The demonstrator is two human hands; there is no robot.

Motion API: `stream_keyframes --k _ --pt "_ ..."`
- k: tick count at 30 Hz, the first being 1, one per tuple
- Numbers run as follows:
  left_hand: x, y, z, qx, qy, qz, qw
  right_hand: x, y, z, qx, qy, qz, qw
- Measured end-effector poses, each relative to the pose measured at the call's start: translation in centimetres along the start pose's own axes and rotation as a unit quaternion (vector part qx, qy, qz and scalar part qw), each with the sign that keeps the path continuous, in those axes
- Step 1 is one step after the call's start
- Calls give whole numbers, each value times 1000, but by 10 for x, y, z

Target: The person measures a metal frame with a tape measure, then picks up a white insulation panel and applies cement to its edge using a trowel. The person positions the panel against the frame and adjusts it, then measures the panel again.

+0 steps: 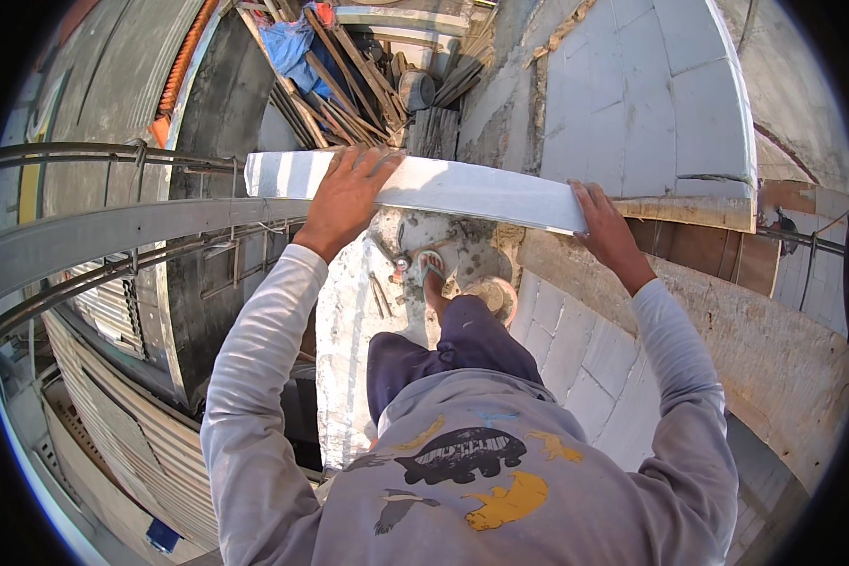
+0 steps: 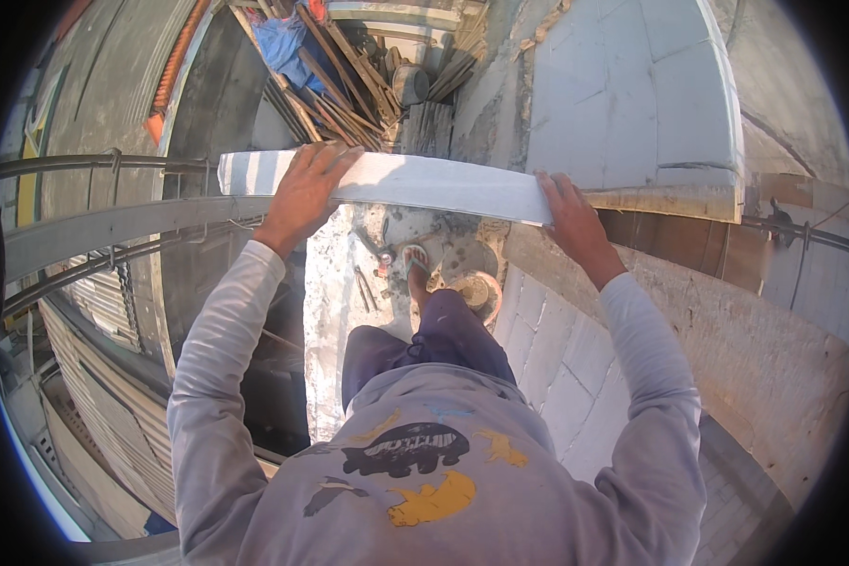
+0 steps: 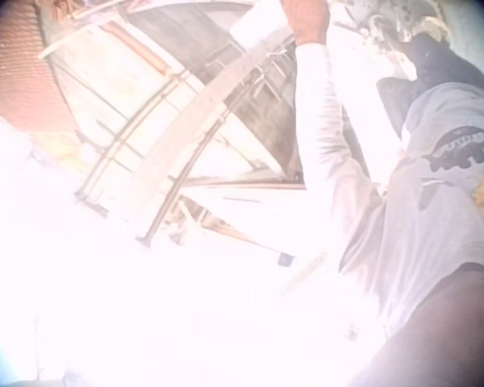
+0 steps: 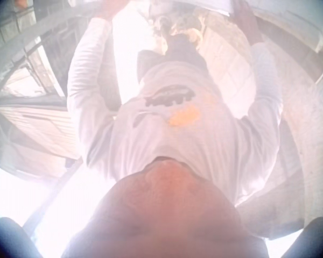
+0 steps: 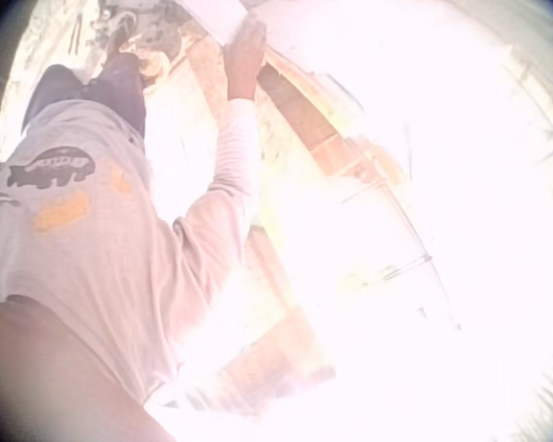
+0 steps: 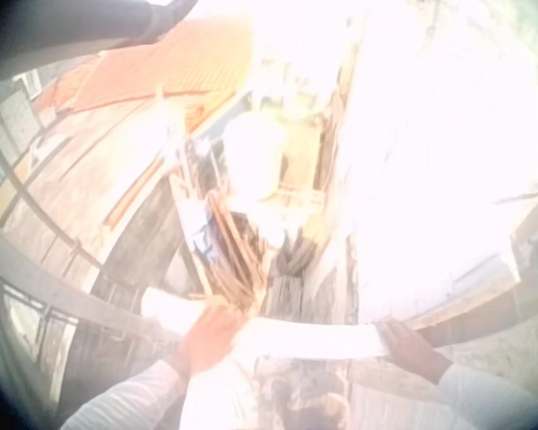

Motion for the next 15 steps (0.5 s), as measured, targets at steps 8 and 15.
stream_keyframes --k 8,15 --pt "0 1 -2 -20 -2 8 1000 2 2 -3 38 -42 18 998" --pt "-1 0 1 -17 -5 0 1000 3 1 -5 65 -77 29 994"
Point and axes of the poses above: each hand's wrist, its own x-axis towards the middle knuckle, its own z-axis out of the palm, y = z × x, the point moved 3 cm from there along x, towards the middle knuckle, and after that the axes turned 4 degrees about z, right-handed, at the moved point
